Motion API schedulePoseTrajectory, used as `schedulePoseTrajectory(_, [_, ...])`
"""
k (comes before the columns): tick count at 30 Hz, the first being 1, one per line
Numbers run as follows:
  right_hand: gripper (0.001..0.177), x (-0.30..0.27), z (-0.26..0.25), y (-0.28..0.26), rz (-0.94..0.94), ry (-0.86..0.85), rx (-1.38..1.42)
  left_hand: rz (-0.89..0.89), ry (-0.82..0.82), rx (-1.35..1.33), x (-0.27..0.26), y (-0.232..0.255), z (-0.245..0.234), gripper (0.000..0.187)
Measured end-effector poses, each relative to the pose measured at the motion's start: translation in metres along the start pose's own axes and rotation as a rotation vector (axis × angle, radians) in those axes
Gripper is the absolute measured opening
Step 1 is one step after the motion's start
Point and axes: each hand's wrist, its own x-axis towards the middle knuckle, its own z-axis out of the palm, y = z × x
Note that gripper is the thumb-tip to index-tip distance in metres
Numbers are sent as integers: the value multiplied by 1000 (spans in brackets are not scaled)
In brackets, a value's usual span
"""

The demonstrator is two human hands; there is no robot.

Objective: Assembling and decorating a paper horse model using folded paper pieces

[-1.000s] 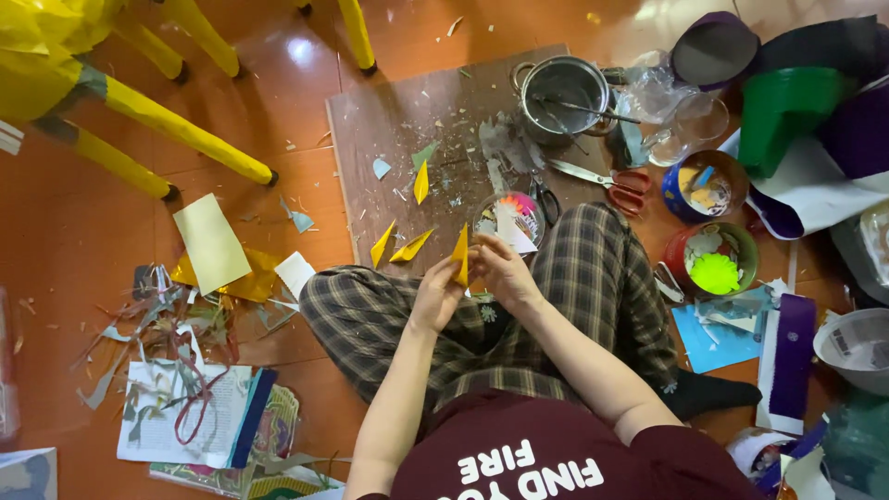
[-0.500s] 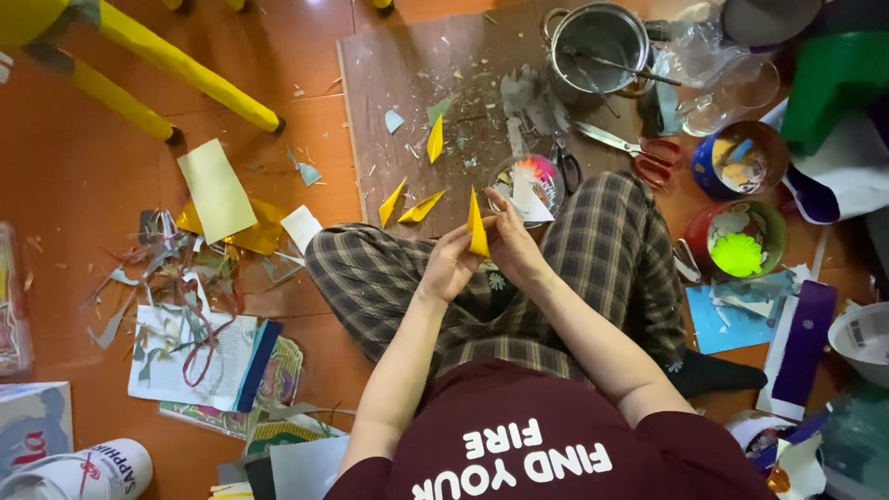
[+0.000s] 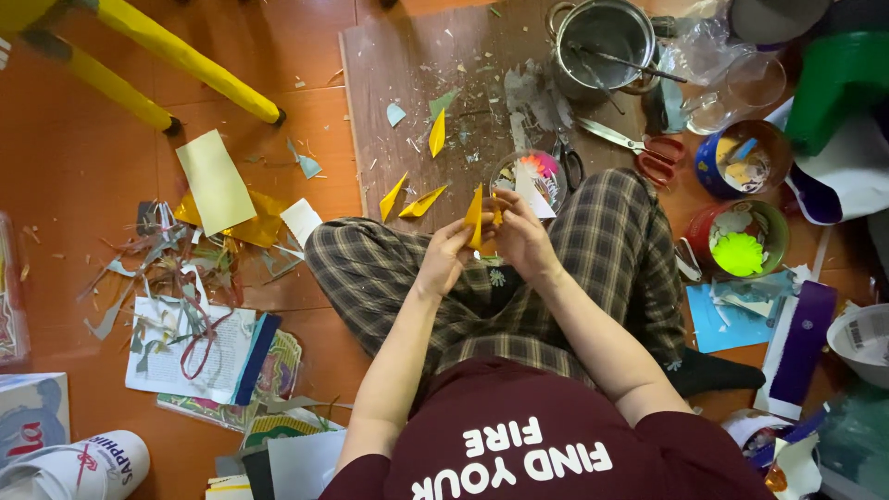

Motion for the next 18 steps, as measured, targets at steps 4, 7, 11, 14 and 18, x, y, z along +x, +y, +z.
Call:
schedulePoseTrajectory(4, [46, -1, -8, -4, -42, 173, -467, 21, 33, 126, -1, -11, -25, 29])
schedulePoseTrajectory(7, [28, 4, -21, -7, -48, 190, -729, 43, -27, 317, 11, -30, -52, 29])
schedulePoseTrajectory(11, [14, 13, -61, 6, -124, 81, -937, 66, -73, 480, 20, -42, -64, 30])
schedulePoseTrajectory(14, [13, 12, -68, 9, -79, 160, -861, 58, -18, 479, 10, -25, -45, 32])
schedulePoseTrajectory(18, [11, 8, -46, -3, -16, 306, -598, 44, 31, 429, 21, -30, -49, 34])
